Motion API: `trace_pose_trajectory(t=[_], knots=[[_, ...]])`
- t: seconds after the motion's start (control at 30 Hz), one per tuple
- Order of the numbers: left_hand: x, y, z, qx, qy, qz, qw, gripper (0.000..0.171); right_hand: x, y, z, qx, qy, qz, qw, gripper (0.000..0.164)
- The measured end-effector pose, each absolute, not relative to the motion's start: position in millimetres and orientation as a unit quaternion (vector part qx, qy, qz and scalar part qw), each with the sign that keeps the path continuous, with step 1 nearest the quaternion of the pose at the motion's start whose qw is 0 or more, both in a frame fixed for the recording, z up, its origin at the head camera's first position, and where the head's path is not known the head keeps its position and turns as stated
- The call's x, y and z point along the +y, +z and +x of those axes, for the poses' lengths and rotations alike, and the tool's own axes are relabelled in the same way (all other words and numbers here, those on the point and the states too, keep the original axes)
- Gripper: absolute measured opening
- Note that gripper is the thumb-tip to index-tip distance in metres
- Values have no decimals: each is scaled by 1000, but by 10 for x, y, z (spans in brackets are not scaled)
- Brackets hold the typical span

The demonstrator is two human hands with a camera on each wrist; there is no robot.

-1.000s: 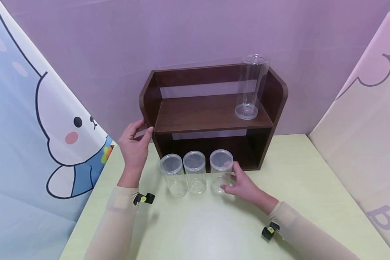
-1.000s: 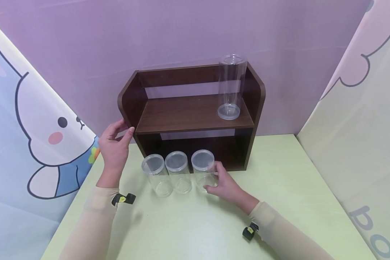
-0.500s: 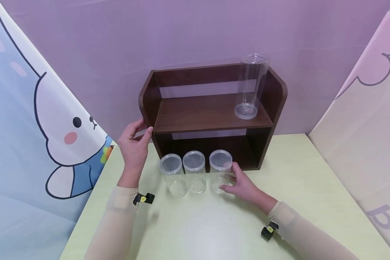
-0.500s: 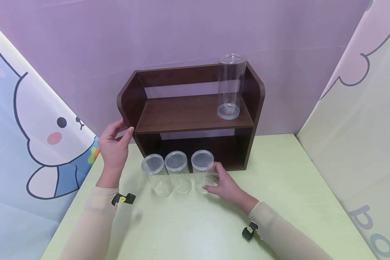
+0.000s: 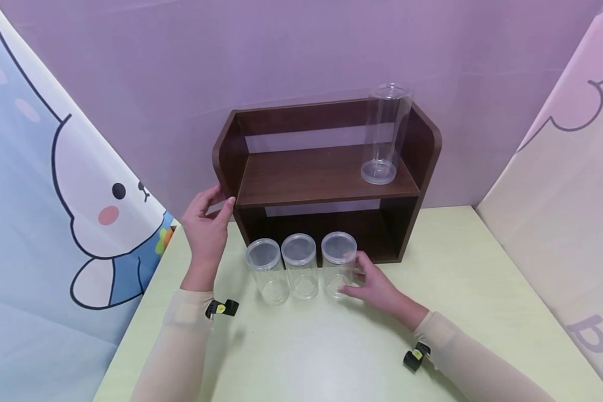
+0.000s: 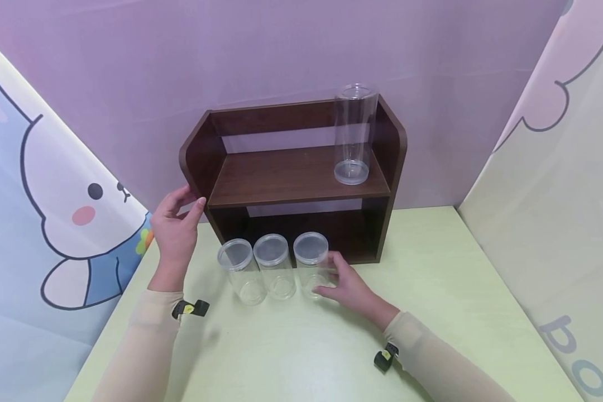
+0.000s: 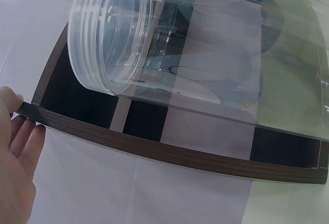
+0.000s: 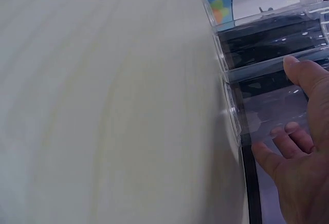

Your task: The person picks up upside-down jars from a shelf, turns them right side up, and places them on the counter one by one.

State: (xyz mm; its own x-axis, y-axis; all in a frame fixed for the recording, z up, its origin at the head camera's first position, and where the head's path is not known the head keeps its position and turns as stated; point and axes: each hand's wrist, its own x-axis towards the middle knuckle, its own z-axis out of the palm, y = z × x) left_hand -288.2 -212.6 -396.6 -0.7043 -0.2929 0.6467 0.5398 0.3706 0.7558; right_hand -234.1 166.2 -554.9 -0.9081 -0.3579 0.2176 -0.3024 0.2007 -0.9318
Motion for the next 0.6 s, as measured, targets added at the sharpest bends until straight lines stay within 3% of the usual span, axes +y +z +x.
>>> trace_pose_trajectory(t=[0.6], knots=[[-2130, -3979, -2881, -737, -556, -82, 374, 35, 1678, -5530, -2361, 789, -578, -206, 27, 78]])
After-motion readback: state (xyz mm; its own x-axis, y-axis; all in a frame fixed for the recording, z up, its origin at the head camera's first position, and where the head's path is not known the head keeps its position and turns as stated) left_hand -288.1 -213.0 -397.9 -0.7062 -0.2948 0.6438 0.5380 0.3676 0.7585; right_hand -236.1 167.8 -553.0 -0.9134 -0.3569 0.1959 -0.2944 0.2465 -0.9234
